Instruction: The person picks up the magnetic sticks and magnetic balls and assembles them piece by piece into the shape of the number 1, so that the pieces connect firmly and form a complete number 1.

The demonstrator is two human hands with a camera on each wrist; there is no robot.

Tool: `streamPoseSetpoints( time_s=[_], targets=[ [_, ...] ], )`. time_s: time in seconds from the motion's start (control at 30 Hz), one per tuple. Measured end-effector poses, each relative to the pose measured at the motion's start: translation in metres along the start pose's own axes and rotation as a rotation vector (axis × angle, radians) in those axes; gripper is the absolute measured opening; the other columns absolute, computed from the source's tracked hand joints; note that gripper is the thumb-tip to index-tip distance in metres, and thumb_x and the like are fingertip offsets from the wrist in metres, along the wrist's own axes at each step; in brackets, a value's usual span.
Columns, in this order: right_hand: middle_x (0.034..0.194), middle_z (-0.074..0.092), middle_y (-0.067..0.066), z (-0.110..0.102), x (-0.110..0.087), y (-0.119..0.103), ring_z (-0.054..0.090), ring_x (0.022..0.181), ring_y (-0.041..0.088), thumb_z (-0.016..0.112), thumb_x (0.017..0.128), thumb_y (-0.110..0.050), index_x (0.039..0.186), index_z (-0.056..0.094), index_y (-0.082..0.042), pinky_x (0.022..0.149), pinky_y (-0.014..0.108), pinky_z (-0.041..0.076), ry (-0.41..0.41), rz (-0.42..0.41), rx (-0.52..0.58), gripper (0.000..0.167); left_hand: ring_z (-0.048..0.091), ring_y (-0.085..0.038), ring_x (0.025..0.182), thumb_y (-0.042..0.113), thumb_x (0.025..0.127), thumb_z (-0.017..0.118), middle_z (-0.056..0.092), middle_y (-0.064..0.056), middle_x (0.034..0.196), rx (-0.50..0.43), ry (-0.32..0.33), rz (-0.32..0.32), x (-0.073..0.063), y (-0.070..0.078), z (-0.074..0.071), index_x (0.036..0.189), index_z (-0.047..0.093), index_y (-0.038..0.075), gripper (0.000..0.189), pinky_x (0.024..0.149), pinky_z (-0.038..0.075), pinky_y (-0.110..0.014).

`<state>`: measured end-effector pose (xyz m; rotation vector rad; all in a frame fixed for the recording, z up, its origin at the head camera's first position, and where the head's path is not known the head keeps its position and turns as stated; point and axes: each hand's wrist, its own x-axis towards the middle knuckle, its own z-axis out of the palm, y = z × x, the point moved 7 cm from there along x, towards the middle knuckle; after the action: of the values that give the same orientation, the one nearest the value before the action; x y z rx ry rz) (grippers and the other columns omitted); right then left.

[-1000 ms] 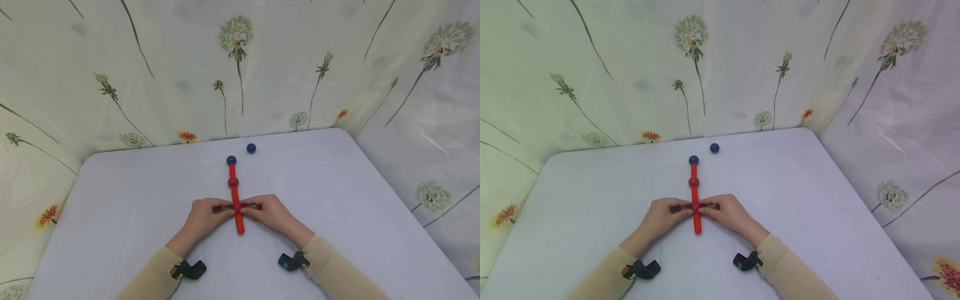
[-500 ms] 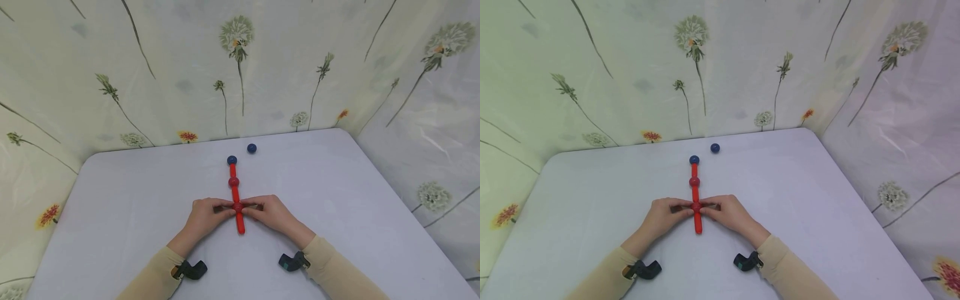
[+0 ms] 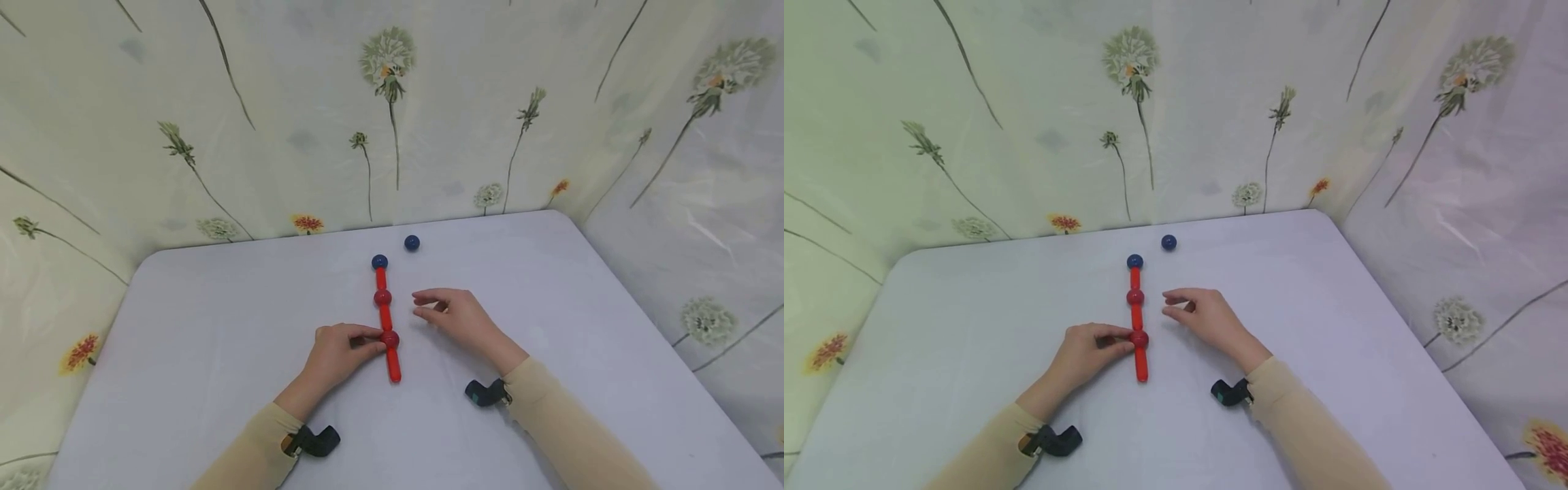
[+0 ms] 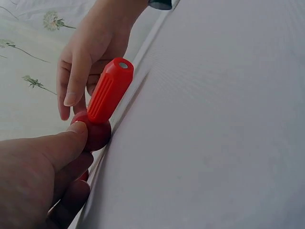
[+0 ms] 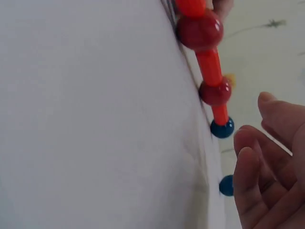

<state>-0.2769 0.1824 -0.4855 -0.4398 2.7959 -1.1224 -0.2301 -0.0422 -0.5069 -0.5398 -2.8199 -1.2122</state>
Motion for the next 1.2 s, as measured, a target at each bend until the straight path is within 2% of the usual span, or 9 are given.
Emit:
streamPoseSetpoints(
  time_s=[0.27, 0.57, 0.77, 1.2],
  targets=[
    [0.12, 0.067, -0.002, -0.037, 0.054, 0.013, 0.061, 0.09, 0.016, 0.07, 0.092, -0.04, 0.132, 0.065, -0.019, 0.074, 0.032, 0.052, 0.077, 0.031, -0.092, 0.045, 0.063, -0.004, 0.092, 0.041, 0.086, 0.076, 0.07, 0.022, 0.095, -0.015, -0.008, -0.008, 0.0, 0.0, 0.001, 0.112, 0.076, 0.03, 0.028, 0.091, 0.035, -0.045],
    [0.129, 0.064, 0.001, -0.047, 0.098, 0.024, 0.061, 0.097, 0.02, 0.068, 0.094, -0.039, 0.136, 0.062, -0.019, 0.081, 0.035, 0.052, 0.094, 0.061, -0.129, 0.047, 0.063, -0.005, 0.094, 0.041, 0.086, 0.076, 0.07, 0.022, 0.096, -0.019, -0.021, -0.026, -0.001, -0.002, 0.002, 0.113, 0.076, 0.03, 0.029, 0.092, 0.033, -0.046],
    [0.132, 0.062, 0.003, -0.048, 0.117, 0.027, 0.061, 0.103, 0.024, 0.067, 0.094, -0.038, 0.138, 0.059, -0.018, 0.088, 0.04, 0.05, 0.087, 0.082, -0.111, 0.049, 0.064, -0.004, 0.093, 0.04, 0.086, 0.077, 0.07, 0.021, 0.097, -0.011, -0.017, -0.017, 0.0, -0.002, 0.001, 0.113, 0.076, 0.03, 0.029, 0.091, 0.032, -0.045],
    [0.136, 0.057, 0.009, -0.039, 0.142, 0.042, 0.06, 0.11, 0.027, 0.068, 0.094, -0.038, 0.142, 0.054, -0.014, 0.098, 0.044, 0.045, -0.008, 0.122, -0.097, 0.056, 0.064, -0.004, 0.093, 0.041, 0.087, 0.076, 0.071, 0.02, 0.098, 0.002, -0.025, -0.014, 0.0, -0.003, 0.001, 0.114, 0.076, 0.03, 0.03, 0.091, 0.034, -0.046]
  ],
)
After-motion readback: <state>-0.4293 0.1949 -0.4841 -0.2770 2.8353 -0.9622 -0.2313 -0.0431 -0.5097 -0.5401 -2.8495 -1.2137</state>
